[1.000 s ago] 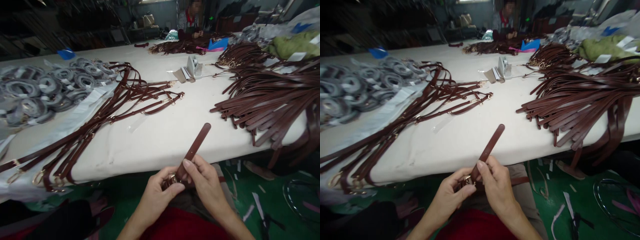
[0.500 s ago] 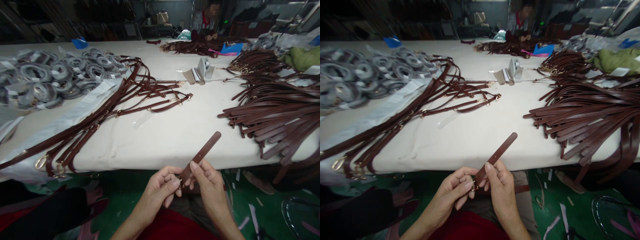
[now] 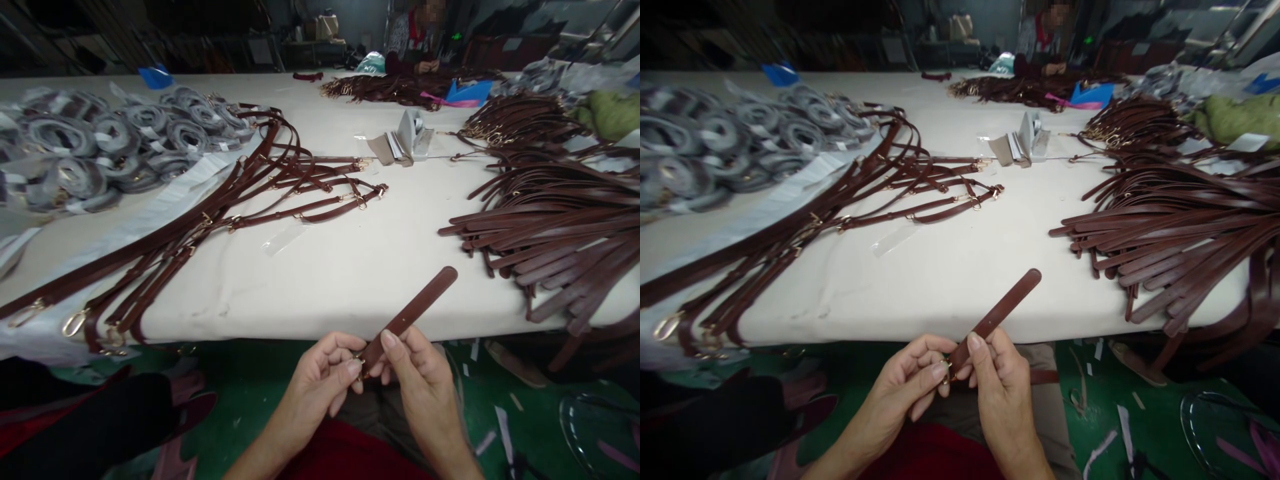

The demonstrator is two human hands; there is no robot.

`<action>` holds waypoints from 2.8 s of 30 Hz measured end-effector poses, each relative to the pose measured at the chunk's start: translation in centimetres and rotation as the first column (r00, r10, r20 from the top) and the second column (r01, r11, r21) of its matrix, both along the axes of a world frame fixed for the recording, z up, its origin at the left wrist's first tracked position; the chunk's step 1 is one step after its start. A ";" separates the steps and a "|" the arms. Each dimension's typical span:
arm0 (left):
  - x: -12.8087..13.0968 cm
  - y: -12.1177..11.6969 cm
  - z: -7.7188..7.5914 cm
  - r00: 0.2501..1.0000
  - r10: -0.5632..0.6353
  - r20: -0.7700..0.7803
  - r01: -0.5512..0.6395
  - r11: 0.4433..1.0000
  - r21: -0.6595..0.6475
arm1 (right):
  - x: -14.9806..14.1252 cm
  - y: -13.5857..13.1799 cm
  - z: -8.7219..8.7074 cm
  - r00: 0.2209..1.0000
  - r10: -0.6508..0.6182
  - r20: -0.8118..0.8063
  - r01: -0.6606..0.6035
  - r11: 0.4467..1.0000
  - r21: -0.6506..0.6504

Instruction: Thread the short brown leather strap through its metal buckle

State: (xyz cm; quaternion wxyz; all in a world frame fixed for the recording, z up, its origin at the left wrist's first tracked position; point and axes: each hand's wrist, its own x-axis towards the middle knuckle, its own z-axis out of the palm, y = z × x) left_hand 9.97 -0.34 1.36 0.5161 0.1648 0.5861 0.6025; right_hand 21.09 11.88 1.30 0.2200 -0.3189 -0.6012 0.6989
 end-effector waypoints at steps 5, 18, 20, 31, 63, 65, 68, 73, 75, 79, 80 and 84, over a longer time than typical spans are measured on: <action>0.1 0.2 0.4 1.000 0.025 -0.011 -0.025 0.999 -0.041 | 0.2 -0.7 0.0 0.998 -0.051 0.042 0.030 0.913 0.408; 0.4 0.7 -0.9 0.997 0.058 -0.052 -0.064 0.992 -0.109 | 0.2 -2.0 -2.1 0.993 -0.089 -0.080 0.117 0.601 0.790; 0.5 0.6 -0.1 0.995 0.031 -0.090 -0.041 0.993 -0.113 | 0.3 -1.5 -1.5 0.994 -0.111 -0.003 0.093 0.814 0.573; 1.4 0.7 -1.9 0.999 -0.034 -0.007 0.033 0.996 -0.084 | 1.2 -3.4 -3.4 1.000 -0.002 0.017 -0.015 0.414 0.910; -0.6 -1.7 -1.9 0.752 -0.277 -0.598 0.276 0.956 -0.095 | 3.1 5.4 1.0 0.881 0.465 0.081 -0.457 0.884 -0.100; -0.6 -1.7 -1.8 0.756 -0.272 -0.595 0.278 0.957 -0.083 | 3.2 5.3 1.0 0.861 0.495 0.117 -0.485 0.868 -0.105; -0.7 -1.7 -1.6 0.754 -0.271 -0.598 0.285 0.956 -0.074 | 3.1 5.2 0.9 0.844 0.518 0.143 -0.508 0.855 -0.101; -0.7 -1.8 -1.6 0.732 -0.310 -0.607 0.332 0.940 -0.081 | 3.1 5.5 1.0 0.794 0.585 0.169 -0.588 0.808 -0.036; -0.8 -1.9 -1.6 0.723 -0.326 -0.609 0.346 0.934 -0.089 | 3.0 5.7 0.9 0.765 0.618 0.182 -0.628 0.778 -0.004; -0.7 -1.9 -1.5 0.712 -0.362 -0.601 0.383 0.918 -0.099 | 2.8 5.8 0.8 0.729 0.646 0.227 -0.669 0.742 0.036; -0.6 -1.9 -1.6 0.708 -0.375 -0.599 0.398 0.912 -0.101 | 2.7 5.7 0.8 0.724 0.650 0.230 -0.674 0.737 0.037; -0.3 -1.9 -1.9 0.698 -0.409 -0.587 0.433 0.895 -0.109 | 2.6 5.1 0.2 0.749 0.632 0.197 -0.647 0.762 0.017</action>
